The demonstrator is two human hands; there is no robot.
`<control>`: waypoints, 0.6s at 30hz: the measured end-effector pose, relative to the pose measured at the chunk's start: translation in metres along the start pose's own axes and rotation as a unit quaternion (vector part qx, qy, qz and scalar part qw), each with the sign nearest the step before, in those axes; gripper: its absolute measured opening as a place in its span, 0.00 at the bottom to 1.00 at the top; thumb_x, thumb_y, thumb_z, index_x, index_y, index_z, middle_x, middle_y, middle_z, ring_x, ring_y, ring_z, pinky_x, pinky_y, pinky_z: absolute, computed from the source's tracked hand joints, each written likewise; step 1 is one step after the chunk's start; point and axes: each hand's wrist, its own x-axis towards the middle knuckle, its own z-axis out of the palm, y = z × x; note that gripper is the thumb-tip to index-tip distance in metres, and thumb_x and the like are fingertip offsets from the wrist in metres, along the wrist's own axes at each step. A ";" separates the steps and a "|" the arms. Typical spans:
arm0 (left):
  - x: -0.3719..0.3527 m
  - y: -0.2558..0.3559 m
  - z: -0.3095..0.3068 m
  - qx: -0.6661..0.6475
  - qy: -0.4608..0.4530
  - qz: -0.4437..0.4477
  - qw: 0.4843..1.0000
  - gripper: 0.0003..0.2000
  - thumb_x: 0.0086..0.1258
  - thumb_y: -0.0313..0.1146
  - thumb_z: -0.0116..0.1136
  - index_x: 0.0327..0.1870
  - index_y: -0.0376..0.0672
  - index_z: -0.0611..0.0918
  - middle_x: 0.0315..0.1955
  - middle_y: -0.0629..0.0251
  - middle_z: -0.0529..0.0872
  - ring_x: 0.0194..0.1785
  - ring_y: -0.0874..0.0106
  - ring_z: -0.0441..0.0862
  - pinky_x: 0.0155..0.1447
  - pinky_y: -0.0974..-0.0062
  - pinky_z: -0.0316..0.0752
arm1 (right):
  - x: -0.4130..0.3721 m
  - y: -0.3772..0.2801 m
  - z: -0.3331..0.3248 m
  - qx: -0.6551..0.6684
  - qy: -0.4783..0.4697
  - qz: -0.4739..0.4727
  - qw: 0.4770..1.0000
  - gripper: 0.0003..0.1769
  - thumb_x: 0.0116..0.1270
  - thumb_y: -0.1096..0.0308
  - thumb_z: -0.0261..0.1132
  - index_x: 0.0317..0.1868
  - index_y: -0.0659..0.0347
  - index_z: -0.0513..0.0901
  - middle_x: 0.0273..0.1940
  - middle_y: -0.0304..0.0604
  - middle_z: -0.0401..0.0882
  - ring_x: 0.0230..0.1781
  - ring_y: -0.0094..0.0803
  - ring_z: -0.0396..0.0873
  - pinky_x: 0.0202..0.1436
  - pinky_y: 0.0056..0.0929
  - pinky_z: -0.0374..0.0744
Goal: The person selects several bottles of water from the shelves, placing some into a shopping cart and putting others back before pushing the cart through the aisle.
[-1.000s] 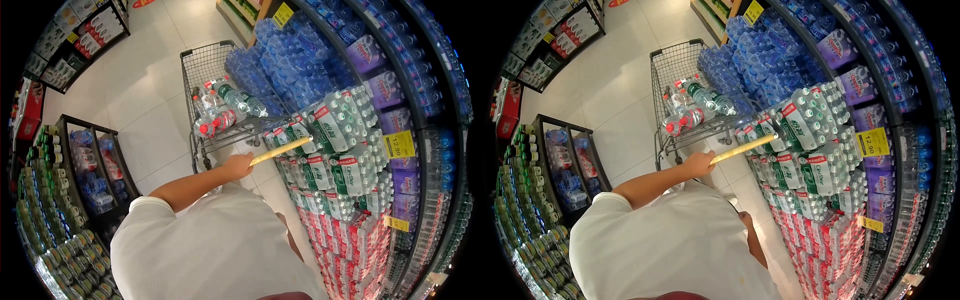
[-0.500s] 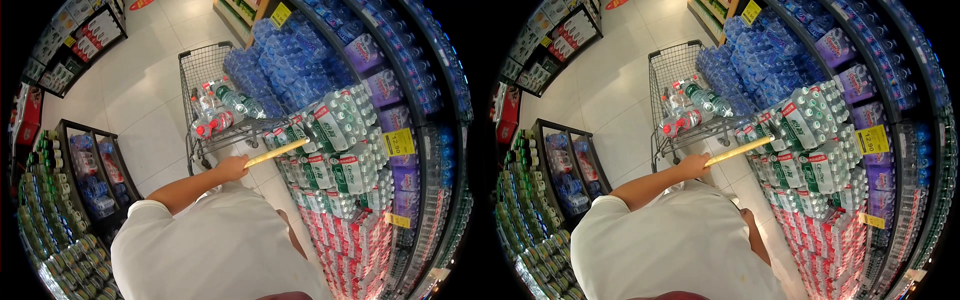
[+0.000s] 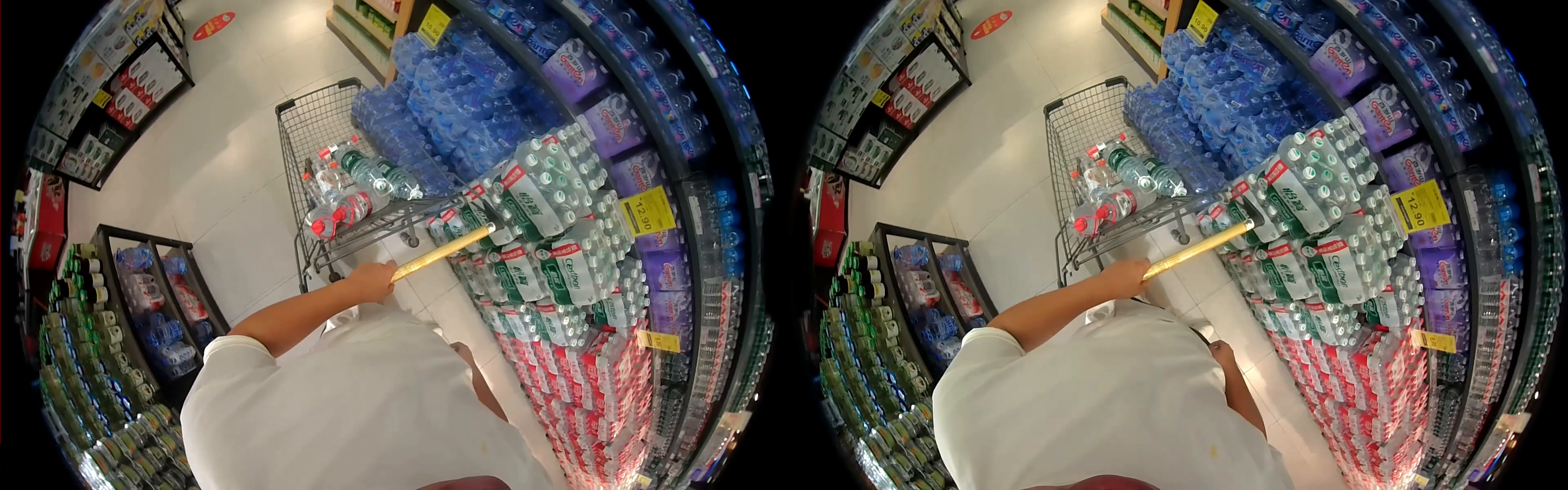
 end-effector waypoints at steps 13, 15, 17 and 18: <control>0.030 0.033 -0.020 -0.077 0.045 0.032 0.995 0.27 0.68 0.51 0.59 0.61 0.41 0.72 0.37 0.52 0.87 0.43 0.53 0.85 0.46 0.59 0.77 | -0.010 0.005 0.009 0.056 0.022 0.044 0.997 0.19 0.59 0.55 0.64 0.39 0.61 0.88 0.40 0.56 0.87 0.43 0.48 0.86 0.51 0.41 0.81; 0.055 0.043 -0.017 -0.091 0.027 0.016 0.995 0.26 0.67 0.49 0.60 0.58 0.40 0.72 0.41 0.48 0.86 0.45 0.51 0.85 0.47 0.55 0.78 | -0.008 0.010 0.010 0.058 0.029 0.041 0.997 0.18 0.59 0.55 0.65 0.40 0.61 0.88 0.41 0.56 0.87 0.44 0.48 0.85 0.52 0.40 0.81; 0.077 0.044 -0.006 -0.111 0.010 -0.001 0.994 0.24 0.65 0.47 0.60 0.55 0.39 0.73 0.42 0.46 0.86 0.45 0.48 0.85 0.48 0.53 0.78 | -0.002 0.031 0.024 0.068 0.033 0.014 0.997 0.18 0.60 0.56 0.65 0.41 0.62 0.88 0.41 0.56 0.87 0.45 0.49 0.85 0.51 0.41 0.81; 0.084 0.040 0.008 -0.124 0.001 -0.005 0.992 0.23 0.65 0.45 0.60 0.53 0.38 0.73 0.41 0.45 0.86 0.44 0.47 0.84 0.48 0.52 0.78 | -0.005 0.028 0.024 0.055 0.049 0.015 0.997 0.18 0.61 0.56 0.66 0.41 0.63 0.87 0.41 0.56 0.87 0.44 0.49 0.85 0.50 0.41 0.81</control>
